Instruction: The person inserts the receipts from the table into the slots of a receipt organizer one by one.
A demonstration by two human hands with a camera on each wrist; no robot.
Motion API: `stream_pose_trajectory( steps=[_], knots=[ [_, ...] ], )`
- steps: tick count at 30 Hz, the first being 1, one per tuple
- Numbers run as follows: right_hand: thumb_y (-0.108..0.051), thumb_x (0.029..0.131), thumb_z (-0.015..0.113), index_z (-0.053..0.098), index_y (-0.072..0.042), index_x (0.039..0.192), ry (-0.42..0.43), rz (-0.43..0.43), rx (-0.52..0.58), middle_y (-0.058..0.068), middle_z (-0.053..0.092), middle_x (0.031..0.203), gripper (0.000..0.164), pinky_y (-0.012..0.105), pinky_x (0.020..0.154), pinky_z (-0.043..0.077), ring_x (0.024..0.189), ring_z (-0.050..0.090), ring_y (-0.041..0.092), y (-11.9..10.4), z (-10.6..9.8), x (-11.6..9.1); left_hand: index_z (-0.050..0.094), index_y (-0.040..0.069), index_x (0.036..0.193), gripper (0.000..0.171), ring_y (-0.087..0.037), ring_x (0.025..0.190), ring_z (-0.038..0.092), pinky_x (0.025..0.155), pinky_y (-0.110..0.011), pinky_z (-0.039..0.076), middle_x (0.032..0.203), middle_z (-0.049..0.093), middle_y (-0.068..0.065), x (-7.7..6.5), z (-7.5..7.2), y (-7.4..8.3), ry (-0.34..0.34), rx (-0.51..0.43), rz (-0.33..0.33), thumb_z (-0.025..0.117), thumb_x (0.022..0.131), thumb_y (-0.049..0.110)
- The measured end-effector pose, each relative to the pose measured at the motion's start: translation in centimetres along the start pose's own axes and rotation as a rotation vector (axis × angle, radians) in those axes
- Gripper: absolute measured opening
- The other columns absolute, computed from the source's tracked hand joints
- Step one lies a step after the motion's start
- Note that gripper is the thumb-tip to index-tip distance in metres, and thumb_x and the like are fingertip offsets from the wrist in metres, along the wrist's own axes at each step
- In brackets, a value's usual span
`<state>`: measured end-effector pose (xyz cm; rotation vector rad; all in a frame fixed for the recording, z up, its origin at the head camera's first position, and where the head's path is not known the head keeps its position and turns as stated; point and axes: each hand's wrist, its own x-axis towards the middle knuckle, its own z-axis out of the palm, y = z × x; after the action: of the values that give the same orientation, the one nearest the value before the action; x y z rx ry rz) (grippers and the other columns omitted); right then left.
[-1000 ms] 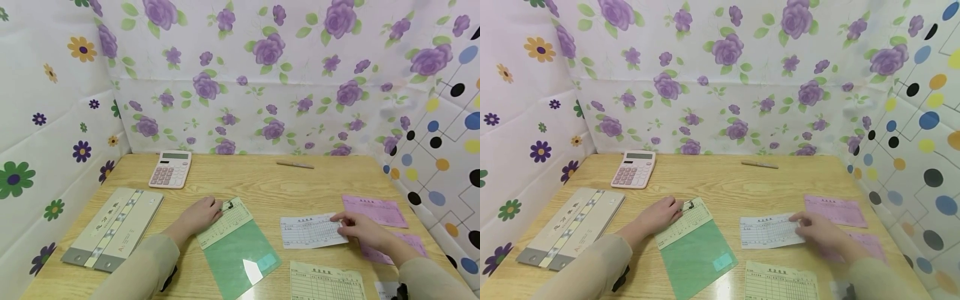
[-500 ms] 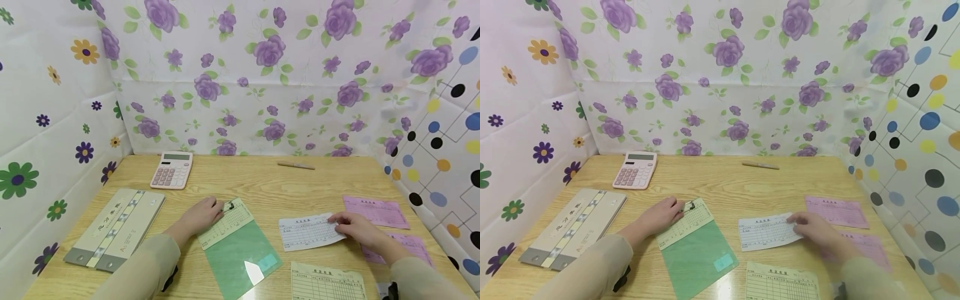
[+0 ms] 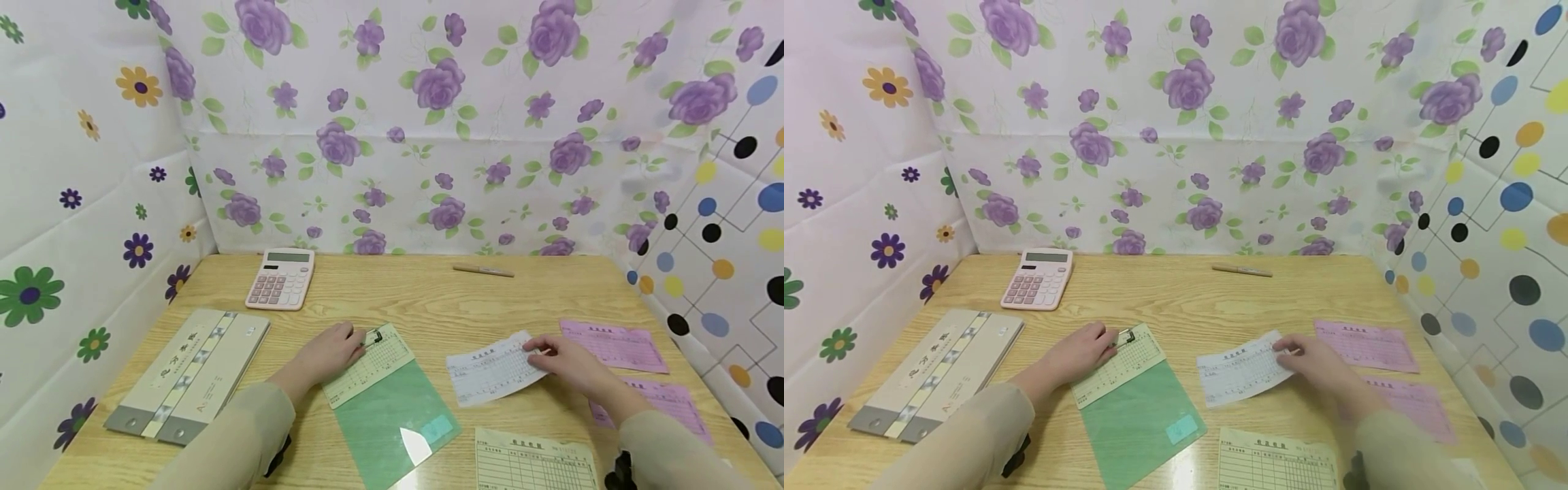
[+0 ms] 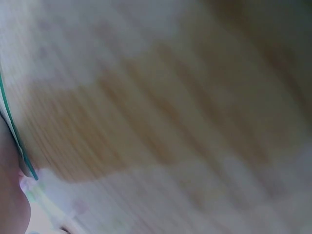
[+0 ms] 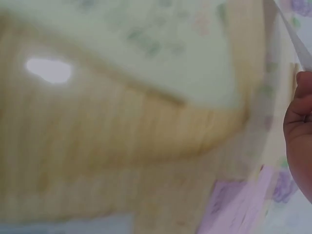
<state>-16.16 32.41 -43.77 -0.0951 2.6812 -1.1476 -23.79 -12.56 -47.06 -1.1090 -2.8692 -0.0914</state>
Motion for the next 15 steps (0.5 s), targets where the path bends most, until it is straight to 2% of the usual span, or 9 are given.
stream_pose_trajectory(
  steps=[5, 9, 15],
  knots=[
    [-0.040, 0.090, 0.060, 0.057, -0.013, 0.121, -0.024, -0.063, 0.087, 0.007, 0.057, 0.114, 0.041, 0.040, 0.075, 0.047, 0.094, 0.053, 0.023, -1.8, -0.2, 0.6, 0.052, 0.019, 0.114, 0.024, -0.010, 0.074, 0.037, 0.065, -0.026, 0.036, 0.087, 0.038, 0.004, 0.0, 0.1, 0.0, -0.002, -0.009, -0.004, 0.046, 0.099, 0.036],
    [-0.043, 0.089, 0.061, 0.058, -0.018, 0.120, -0.046, -0.064, 0.129, 0.005, 0.057, 0.112, 0.040, 0.044, 0.077, 0.046, 0.094, 0.053, 0.025, -3.1, 0.0, 1.3, 0.053, 0.020, 0.113, 0.023, -0.010, 0.074, 0.038, 0.064, -0.026, 0.036, 0.087, 0.038, 0.005, 0.0, 0.0, 0.0, -0.008, -0.016, -0.013, 0.046, 0.099, 0.036],
    [-0.037, 0.089, 0.064, 0.060, -0.017, 0.116, -0.068, -0.099, 0.176, 0.007, 0.056, 0.111, 0.034, 0.046, 0.078, 0.047, 0.093, 0.053, 0.025, -4.9, 1.5, 2.4, 0.052, 0.020, 0.111, 0.021, -0.010, 0.074, 0.037, 0.064, -0.025, 0.036, 0.086, 0.038, 0.005, 0.0, 0.0, 0.0, -0.005, -0.013, -0.010, 0.046, 0.099, 0.036]
  ],
)
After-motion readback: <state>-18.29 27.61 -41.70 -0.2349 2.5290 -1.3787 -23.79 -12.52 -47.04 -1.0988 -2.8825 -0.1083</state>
